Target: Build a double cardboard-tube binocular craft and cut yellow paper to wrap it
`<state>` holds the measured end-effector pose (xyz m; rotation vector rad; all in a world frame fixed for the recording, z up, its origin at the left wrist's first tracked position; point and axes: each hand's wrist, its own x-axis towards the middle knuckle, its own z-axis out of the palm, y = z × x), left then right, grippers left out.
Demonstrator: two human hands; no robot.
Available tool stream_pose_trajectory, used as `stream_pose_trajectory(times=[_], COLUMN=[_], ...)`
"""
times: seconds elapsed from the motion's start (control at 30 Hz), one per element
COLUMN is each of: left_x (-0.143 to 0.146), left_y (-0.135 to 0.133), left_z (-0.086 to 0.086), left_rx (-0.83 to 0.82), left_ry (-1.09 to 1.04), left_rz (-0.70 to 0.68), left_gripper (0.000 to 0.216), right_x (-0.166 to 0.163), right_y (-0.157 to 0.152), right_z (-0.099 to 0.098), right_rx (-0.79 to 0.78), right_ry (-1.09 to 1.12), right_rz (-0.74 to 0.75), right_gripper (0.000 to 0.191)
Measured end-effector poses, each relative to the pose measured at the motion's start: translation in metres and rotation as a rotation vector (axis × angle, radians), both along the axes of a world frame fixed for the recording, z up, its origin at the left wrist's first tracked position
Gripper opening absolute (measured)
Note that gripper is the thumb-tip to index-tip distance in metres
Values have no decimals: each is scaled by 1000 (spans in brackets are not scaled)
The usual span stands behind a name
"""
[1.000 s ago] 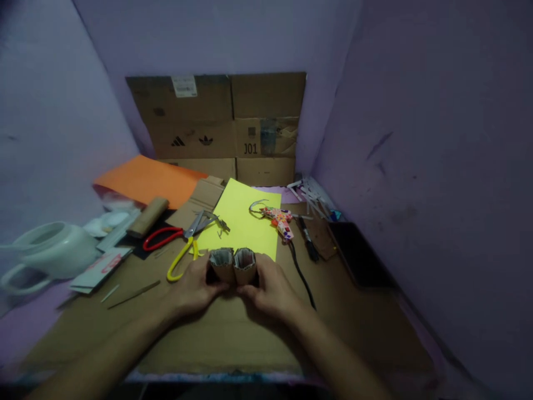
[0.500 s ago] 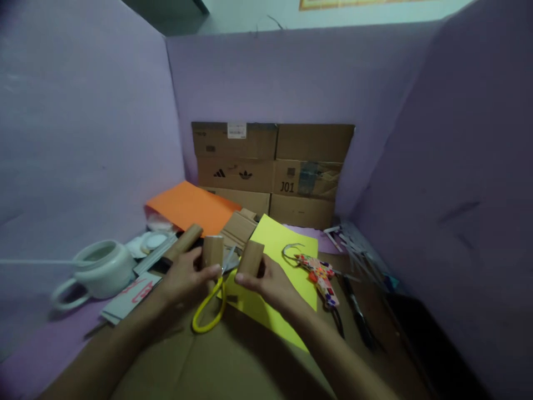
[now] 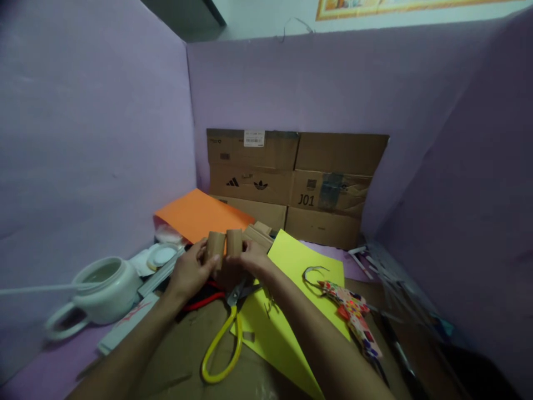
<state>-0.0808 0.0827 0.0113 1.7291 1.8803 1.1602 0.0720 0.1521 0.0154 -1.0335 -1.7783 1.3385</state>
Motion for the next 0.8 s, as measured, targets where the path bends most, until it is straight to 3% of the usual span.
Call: stream_pose_trajectory(times=[0.13,0.27,0.37,0.47,0.67,0.8], left_x=[10,47,74,91,104,101], left_y=[-17,-52,-83,-105,-124,-133], left_z=[7,16,15,3,-26,-27], left_rx=[-8,-163,-316,-364,-399,-354], left_ry=[-173,-239,-114,24,-10,-75], left_rz=[-262,-481,-596,-634,-607,-648], left_gripper=[40,41,36,27,26,45], right_x=[23,81,122,143,146,149], right_y=[-33,-99,-158,-198,-212,-210], right_z=[11,10,4,-13,-54,-63], right_rx=[23,95,52,-15,88,141], right_ry=[35,-65,-145,-141,-181,-150], right_rz=[-18,-137,-222,-216,-268,-246], right_gripper=[43,34,38,31,22,37])
